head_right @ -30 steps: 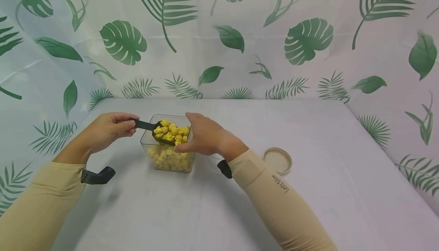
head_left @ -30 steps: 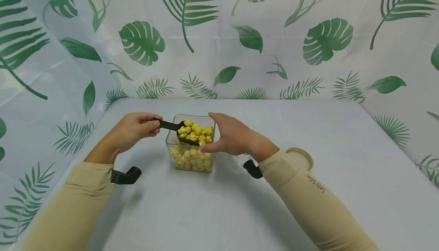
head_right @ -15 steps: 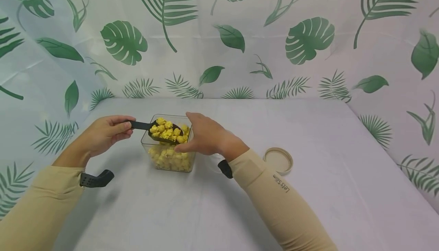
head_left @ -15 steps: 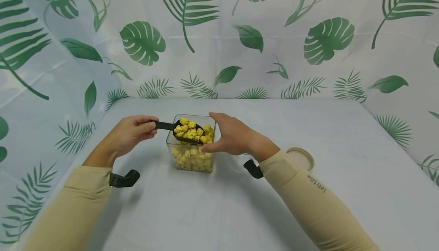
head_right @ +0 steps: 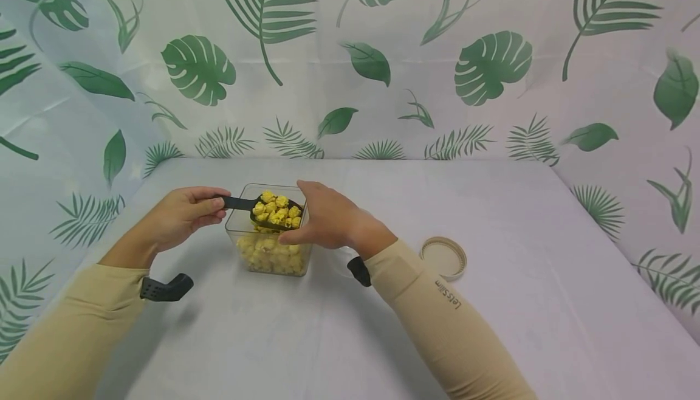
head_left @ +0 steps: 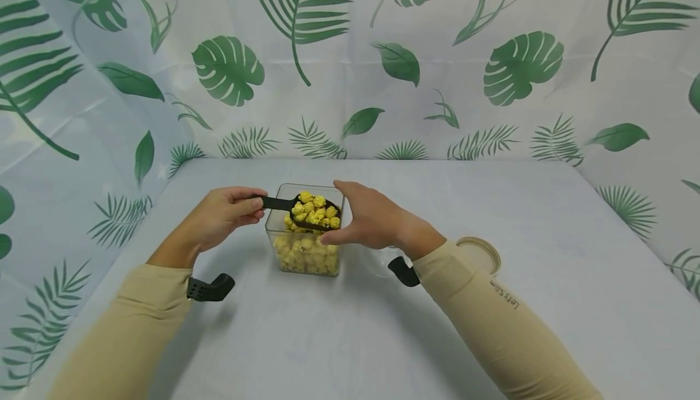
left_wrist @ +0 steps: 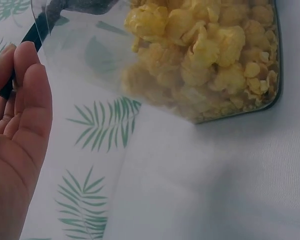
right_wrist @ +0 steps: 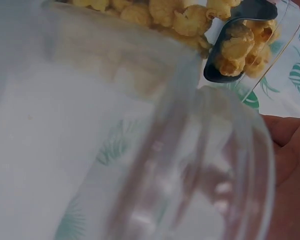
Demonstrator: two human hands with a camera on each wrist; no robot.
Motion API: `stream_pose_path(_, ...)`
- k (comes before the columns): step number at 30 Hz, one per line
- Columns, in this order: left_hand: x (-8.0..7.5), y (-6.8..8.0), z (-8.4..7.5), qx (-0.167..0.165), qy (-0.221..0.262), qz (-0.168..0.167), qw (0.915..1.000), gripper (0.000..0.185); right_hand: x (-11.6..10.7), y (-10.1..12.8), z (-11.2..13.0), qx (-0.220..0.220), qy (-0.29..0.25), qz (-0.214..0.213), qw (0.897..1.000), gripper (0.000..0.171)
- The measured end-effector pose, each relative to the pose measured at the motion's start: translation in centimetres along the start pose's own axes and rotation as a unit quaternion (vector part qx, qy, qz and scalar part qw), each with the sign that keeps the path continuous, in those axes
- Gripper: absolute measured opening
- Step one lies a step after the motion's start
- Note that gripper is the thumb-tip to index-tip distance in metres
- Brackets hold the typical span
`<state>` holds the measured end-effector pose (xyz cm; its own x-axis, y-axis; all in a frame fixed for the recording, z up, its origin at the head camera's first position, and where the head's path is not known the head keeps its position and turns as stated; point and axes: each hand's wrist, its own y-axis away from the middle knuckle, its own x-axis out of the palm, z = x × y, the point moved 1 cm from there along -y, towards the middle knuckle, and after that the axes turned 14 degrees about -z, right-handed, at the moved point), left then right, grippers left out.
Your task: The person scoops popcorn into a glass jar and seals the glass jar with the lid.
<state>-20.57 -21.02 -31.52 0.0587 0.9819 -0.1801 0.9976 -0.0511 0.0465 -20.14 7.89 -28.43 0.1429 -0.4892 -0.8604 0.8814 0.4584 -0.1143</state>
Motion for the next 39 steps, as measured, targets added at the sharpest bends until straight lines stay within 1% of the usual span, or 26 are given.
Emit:
stream_pose_path(7,0.4,0.0,0.1,-0.013,0.020,-0.003,0.9997,0.042,0.0,0.2,-0.2,0.006,-0.007,0.001,1.000,0.110)
stream_pose_path(12,0.2,0.1,0.2,-0.015,0.027,-0.008,0.9995,0.042,-0.4,0.7,-0.7,0.014,-0.019,0.000,1.000,0.114)
stream_pose_path(16,-0.3,0.2,0.1,-0.015,0.042,-0.012,0.9989,0.042,-1.3,1.5,-1.5,0.016,-0.031,-0.022,0.999,0.115)
stream_pose_path(21,-0.8,0.4,-0.1,-0.013,0.068,-0.012,0.9975,0.043,-2.6,2.9,-3.1,0.029,-0.028,-0.053,0.998,0.114)
stream_pose_path(24,-1.0,0.5,-0.4,-0.012,0.098,-0.013,0.9950,0.035,-2.9,3.7,-4.3,0.038,-0.025,-0.068,0.997,0.113)
stream_pose_path(27,-1.1,0.7,-0.8,-0.008,0.117,-0.013,0.9930,0.026,-2.5,4.5,-5.4,0.048,-0.024,-0.074,0.996,0.110)
stream_pose_path(30,-0.8,0.8,-1.2,0.000,0.113,-0.012,0.9935,0.022,-1.8,5.3,-6.3,0.058,-0.025,-0.075,0.995,0.105)
stream_pose_path(33,-0.3,0.8,-1.8,0.010,0.102,-0.009,0.9947,0.030,-1.3,5.8,-7.0,0.058,-0.031,-0.080,0.995,0.101)
stream_pose_path(37,0.7,0.7,-2.6,0.017,0.099,-0.003,0.9949,0.038,-0.9,6.2,-7.5,0.054,-0.041,-0.092,0.993,0.098)
stream_pose_path(39,1.3,0.6,-2.9,0.015,0.099,0.000,0.9950,0.037,-0.9,6.3,-7.8,0.054,-0.038,-0.097,0.993,0.097)
